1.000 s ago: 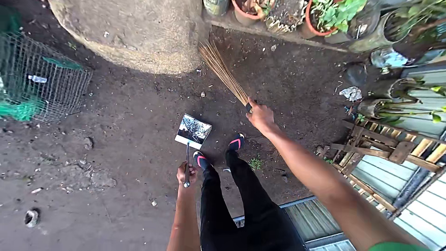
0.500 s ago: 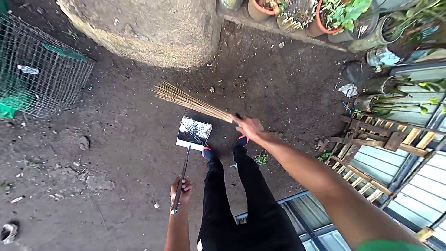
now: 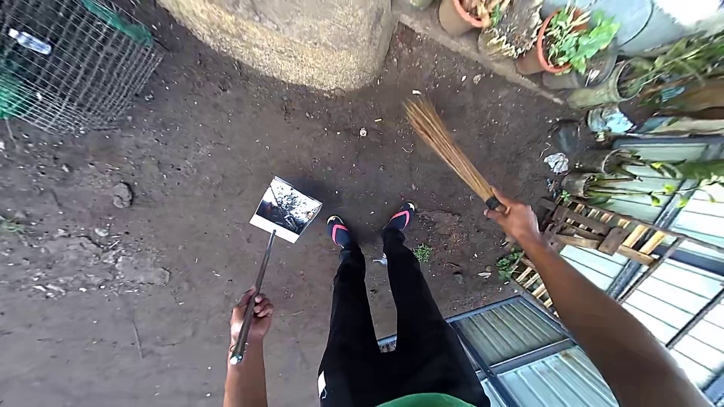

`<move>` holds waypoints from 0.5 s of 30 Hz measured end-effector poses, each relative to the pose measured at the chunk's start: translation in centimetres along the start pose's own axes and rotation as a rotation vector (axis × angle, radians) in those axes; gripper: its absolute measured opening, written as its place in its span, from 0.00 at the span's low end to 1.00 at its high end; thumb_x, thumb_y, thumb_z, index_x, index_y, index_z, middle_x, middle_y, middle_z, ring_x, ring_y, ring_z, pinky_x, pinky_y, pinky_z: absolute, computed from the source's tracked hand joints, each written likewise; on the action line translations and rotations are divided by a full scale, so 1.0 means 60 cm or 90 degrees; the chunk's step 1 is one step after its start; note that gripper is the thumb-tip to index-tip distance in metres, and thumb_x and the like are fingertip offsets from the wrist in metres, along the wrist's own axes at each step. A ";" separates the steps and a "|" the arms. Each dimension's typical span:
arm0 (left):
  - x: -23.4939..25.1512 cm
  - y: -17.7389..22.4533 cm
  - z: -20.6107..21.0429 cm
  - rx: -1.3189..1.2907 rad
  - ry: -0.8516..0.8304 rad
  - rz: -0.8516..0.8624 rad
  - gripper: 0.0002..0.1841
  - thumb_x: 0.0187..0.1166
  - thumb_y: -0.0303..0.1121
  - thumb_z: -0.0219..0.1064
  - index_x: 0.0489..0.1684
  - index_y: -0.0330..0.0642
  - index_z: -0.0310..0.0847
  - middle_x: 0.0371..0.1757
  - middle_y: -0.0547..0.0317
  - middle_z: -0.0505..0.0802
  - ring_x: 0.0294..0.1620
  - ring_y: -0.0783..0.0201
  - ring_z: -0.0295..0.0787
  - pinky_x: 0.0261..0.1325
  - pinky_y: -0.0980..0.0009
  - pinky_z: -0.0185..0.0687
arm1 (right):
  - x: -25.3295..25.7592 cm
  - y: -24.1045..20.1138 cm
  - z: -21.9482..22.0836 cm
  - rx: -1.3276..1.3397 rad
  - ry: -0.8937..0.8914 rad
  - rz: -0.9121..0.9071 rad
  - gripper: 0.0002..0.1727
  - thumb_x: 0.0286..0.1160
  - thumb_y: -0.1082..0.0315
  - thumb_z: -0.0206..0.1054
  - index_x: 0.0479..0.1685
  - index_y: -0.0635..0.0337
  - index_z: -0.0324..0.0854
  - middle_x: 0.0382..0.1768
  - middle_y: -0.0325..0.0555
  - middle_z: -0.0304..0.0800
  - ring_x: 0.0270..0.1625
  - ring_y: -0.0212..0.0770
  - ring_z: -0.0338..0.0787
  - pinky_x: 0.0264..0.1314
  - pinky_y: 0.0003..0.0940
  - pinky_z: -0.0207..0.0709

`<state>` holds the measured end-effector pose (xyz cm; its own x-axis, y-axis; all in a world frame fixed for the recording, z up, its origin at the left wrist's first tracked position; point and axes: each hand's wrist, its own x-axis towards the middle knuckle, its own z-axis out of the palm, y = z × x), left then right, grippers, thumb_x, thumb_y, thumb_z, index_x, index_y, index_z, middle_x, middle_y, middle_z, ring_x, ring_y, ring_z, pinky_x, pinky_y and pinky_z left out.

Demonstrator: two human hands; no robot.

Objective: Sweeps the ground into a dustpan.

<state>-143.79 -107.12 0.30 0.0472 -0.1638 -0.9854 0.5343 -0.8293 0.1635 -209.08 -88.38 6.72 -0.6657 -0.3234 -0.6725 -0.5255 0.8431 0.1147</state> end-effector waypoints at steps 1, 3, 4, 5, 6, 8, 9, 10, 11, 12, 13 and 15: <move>-0.004 0.009 -0.011 -0.003 -0.008 0.010 0.21 0.91 0.40 0.46 0.23 0.49 0.76 0.12 0.70 0.78 0.06 0.78 0.71 0.09 0.84 0.70 | -0.036 -0.019 0.008 0.013 -0.017 -0.011 0.41 0.78 0.50 0.75 0.93 0.31 0.62 0.57 0.71 0.91 0.57 0.77 0.89 0.59 0.80 0.76; -0.009 0.023 -0.028 -0.014 -0.022 0.032 0.21 0.91 0.39 0.46 0.24 0.49 0.78 0.12 0.70 0.78 0.06 0.78 0.72 0.09 0.84 0.70 | -0.079 -0.082 0.036 0.033 -0.044 -0.064 0.40 0.77 0.51 0.75 0.91 0.34 0.65 0.61 0.66 0.91 0.61 0.73 0.90 0.63 0.76 0.78; -0.010 0.027 -0.034 -0.015 -0.028 0.042 0.21 0.91 0.39 0.46 0.25 0.49 0.78 0.13 0.70 0.78 0.07 0.78 0.72 0.10 0.85 0.70 | -0.083 -0.117 0.057 0.034 -0.051 -0.100 0.39 0.77 0.50 0.76 0.90 0.33 0.67 0.62 0.64 0.91 0.61 0.71 0.90 0.63 0.75 0.79; -0.010 0.031 -0.038 -0.022 -0.031 0.052 0.21 0.90 0.38 0.46 0.25 0.48 0.79 0.12 0.70 0.78 0.07 0.78 0.72 0.10 0.85 0.70 | -0.073 -0.152 0.082 0.034 -0.060 -0.138 0.38 0.76 0.47 0.75 0.89 0.30 0.68 0.62 0.61 0.92 0.61 0.69 0.91 0.62 0.74 0.80; -0.012 0.036 -0.042 -0.027 -0.039 0.060 0.20 0.90 0.38 0.47 0.25 0.48 0.79 0.12 0.69 0.78 0.07 0.78 0.72 0.10 0.85 0.70 | -0.052 -0.188 0.109 0.026 -0.078 -0.174 0.38 0.77 0.45 0.74 0.89 0.26 0.67 0.63 0.59 0.92 0.62 0.67 0.91 0.61 0.73 0.81; -0.019 0.047 -0.049 -0.038 -0.062 0.066 0.20 0.89 0.38 0.48 0.26 0.47 0.81 0.12 0.69 0.78 0.07 0.78 0.73 0.10 0.85 0.71 | -0.003 -0.255 0.147 0.016 -0.135 -0.202 0.38 0.77 0.44 0.72 0.90 0.21 0.64 0.66 0.56 0.91 0.65 0.65 0.90 0.62 0.73 0.80; -0.024 0.052 -0.050 -0.045 -0.070 0.065 0.20 0.89 0.39 0.48 0.27 0.45 0.82 0.13 0.69 0.79 0.07 0.78 0.73 0.10 0.84 0.71 | 0.020 -0.273 0.155 0.012 -0.157 -0.198 0.39 0.77 0.46 0.72 0.90 0.21 0.63 0.66 0.56 0.90 0.66 0.66 0.89 0.62 0.73 0.79; -0.031 0.057 -0.049 -0.047 -0.072 0.068 0.20 0.89 0.39 0.47 0.30 0.44 0.82 0.13 0.69 0.79 0.07 0.77 0.74 0.10 0.84 0.71 | 0.040 -0.275 0.154 0.006 -0.173 -0.184 0.39 0.77 0.47 0.72 0.91 0.22 0.63 0.68 0.56 0.90 0.67 0.66 0.88 0.63 0.74 0.78; -0.041 0.062 -0.048 -0.040 -0.070 0.078 0.19 0.90 0.40 0.46 0.35 0.43 0.82 0.13 0.69 0.79 0.07 0.78 0.74 0.10 0.84 0.72 | 0.053 -0.261 0.148 0.007 -0.176 -0.162 0.39 0.77 0.49 0.73 0.90 0.24 0.64 0.68 0.58 0.89 0.68 0.68 0.88 0.64 0.76 0.77; -0.051 0.066 -0.048 -0.025 -0.065 0.089 0.19 0.91 0.40 0.45 0.40 0.43 0.81 0.13 0.70 0.79 0.07 0.79 0.74 0.09 0.84 0.72 | 0.062 -0.231 0.139 0.012 -0.163 -0.131 0.39 0.75 0.50 0.75 0.89 0.26 0.67 0.66 0.60 0.90 0.67 0.69 0.88 0.63 0.77 0.77; -0.059 0.068 -0.051 -0.019 -0.059 0.093 0.18 0.91 0.40 0.45 0.42 0.43 0.81 0.13 0.70 0.79 0.07 0.79 0.74 0.09 0.84 0.72 | 0.069 -0.185 0.128 0.017 -0.149 -0.096 0.39 0.75 0.51 0.76 0.89 0.28 0.68 0.66 0.61 0.90 0.68 0.70 0.87 0.64 0.78 0.76; -0.063 0.068 -0.057 -0.014 -0.057 0.094 0.18 0.91 0.40 0.45 0.41 0.44 0.81 0.13 0.70 0.79 0.06 0.79 0.73 0.09 0.84 0.71 | 0.075 -0.070 0.101 0.017 -0.121 -0.047 0.40 0.75 0.49 0.77 0.90 0.29 0.67 0.66 0.63 0.89 0.69 0.72 0.86 0.66 0.79 0.74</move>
<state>-138.90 -108.06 4.55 0.0518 -0.3305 -0.9424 0.5452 -0.7813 0.3040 -206.65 -90.78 -1.24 -0.5134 -0.2998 -0.8041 -0.5526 0.8323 0.0425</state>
